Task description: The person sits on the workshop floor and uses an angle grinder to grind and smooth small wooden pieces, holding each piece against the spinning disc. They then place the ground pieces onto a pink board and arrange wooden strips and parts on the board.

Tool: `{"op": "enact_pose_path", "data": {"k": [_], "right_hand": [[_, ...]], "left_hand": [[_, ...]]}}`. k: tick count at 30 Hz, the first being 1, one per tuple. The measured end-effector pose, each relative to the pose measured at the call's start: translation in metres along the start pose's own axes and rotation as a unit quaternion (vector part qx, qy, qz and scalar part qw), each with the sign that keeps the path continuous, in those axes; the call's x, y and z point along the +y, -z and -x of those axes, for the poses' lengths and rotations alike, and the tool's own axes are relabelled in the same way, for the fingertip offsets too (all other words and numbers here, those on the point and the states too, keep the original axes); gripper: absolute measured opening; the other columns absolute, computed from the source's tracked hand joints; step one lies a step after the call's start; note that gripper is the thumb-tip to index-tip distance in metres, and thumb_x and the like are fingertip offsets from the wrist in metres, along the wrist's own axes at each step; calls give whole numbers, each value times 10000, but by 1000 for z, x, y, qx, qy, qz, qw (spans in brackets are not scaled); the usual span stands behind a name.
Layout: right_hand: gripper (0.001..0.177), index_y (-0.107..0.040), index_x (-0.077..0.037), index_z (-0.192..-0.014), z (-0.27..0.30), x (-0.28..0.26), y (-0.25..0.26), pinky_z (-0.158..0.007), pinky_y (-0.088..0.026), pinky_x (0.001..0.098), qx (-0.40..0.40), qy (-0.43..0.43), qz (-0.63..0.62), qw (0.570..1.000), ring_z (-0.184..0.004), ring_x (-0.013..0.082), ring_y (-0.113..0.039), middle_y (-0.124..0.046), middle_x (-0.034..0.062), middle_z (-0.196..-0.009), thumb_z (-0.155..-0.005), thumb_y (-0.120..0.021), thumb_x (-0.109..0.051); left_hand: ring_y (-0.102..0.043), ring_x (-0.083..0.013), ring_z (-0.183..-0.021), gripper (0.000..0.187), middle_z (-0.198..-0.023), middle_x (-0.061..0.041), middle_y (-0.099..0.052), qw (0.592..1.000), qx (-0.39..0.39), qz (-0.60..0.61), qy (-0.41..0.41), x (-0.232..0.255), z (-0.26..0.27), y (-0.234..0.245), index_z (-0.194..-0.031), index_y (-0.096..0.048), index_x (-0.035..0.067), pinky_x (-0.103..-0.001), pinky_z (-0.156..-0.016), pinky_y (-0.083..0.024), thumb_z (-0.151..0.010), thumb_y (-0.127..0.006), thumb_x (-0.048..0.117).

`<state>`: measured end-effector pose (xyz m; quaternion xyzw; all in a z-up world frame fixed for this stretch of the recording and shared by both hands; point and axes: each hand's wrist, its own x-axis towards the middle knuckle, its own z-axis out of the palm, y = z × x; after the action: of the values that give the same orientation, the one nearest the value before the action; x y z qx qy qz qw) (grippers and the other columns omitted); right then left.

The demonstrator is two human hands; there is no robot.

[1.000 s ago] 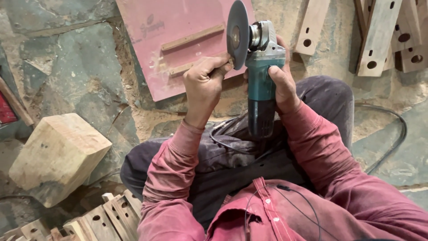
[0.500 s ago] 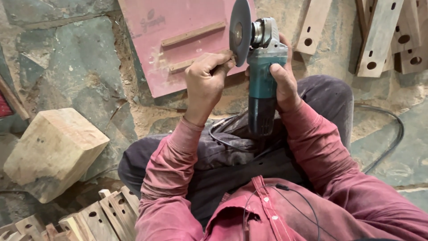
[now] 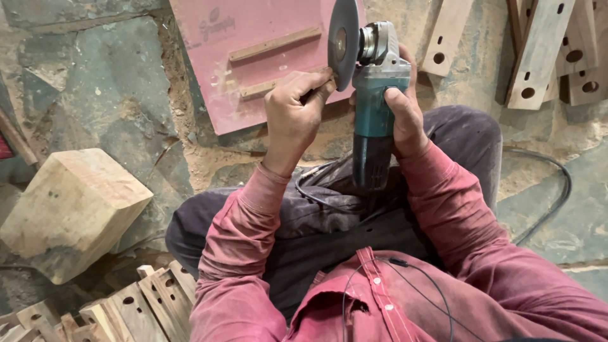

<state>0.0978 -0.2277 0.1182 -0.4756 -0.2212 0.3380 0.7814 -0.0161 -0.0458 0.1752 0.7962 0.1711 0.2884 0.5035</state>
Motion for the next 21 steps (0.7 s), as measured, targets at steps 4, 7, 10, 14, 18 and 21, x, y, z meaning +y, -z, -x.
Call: {"op": "enact_pose_path", "data": {"k": [4,7,10,14,18,21], "right_hand": [[1015,-19,-193,-1698,-1,-1,-1,-818,-665,430,-4,-5,-10,1000,-1040,287,-695,-540,229,-1371,-998,-710,-443],[1023,-13,-206,-1690,-1,-1,0,-798,-668,447,-4,-11,-17,1000,-1031,291,-696,-541,232,-1360,-988,-718,-441],[1028,-13,-210,-1690,0,-3,-3,-793,-668,457,-1,-14,-19,1000,-1029,293,-697,-543,233,-1338,-984,-723,-444],[1032,-16,-200,-1699,1,-3,-2,-815,-667,447,7,-14,-10,1000,-1039,290,-700,-551,231,-1328,-990,-721,-455],[1009,-24,-186,-1682,0,0,2,-835,-662,433,4,-7,-1,1000,-1038,288,-704,-561,232,-1330,-1000,-715,-458],[999,-24,-188,-1675,-1,-2,1,-824,-664,427,0,-5,4,1000,-1030,285,-706,-563,230,-1328,-1000,-709,-459]], "left_hand": [[-738,-166,-817,167,-938,-88,-787,1000,5,-3,6,0,1,-1,-1055,-795,48,-288,-722,-576,-893,-815,85],[-735,-165,-814,172,-937,-89,-786,1000,7,-5,6,1,0,-1,-1057,-794,46,-287,-722,-574,-892,-818,86],[-741,-163,-826,174,-954,-90,-788,1000,8,-1,1,-2,1,-1,-1065,-792,48,-286,-733,-579,-896,-816,86],[-741,-162,-821,180,-954,-89,-790,1000,11,-1,5,-3,1,-3,-1066,-792,49,-283,-726,-580,-894,-821,89],[-746,-163,-821,174,-959,-95,-792,1000,10,2,11,-2,1,-3,-1060,-791,41,-282,-724,-580,-893,-820,80],[-750,-160,-830,185,-970,-94,-792,1000,12,8,6,-3,2,-3,-1073,-790,44,-281,-731,-588,-894,-821,79]]}}
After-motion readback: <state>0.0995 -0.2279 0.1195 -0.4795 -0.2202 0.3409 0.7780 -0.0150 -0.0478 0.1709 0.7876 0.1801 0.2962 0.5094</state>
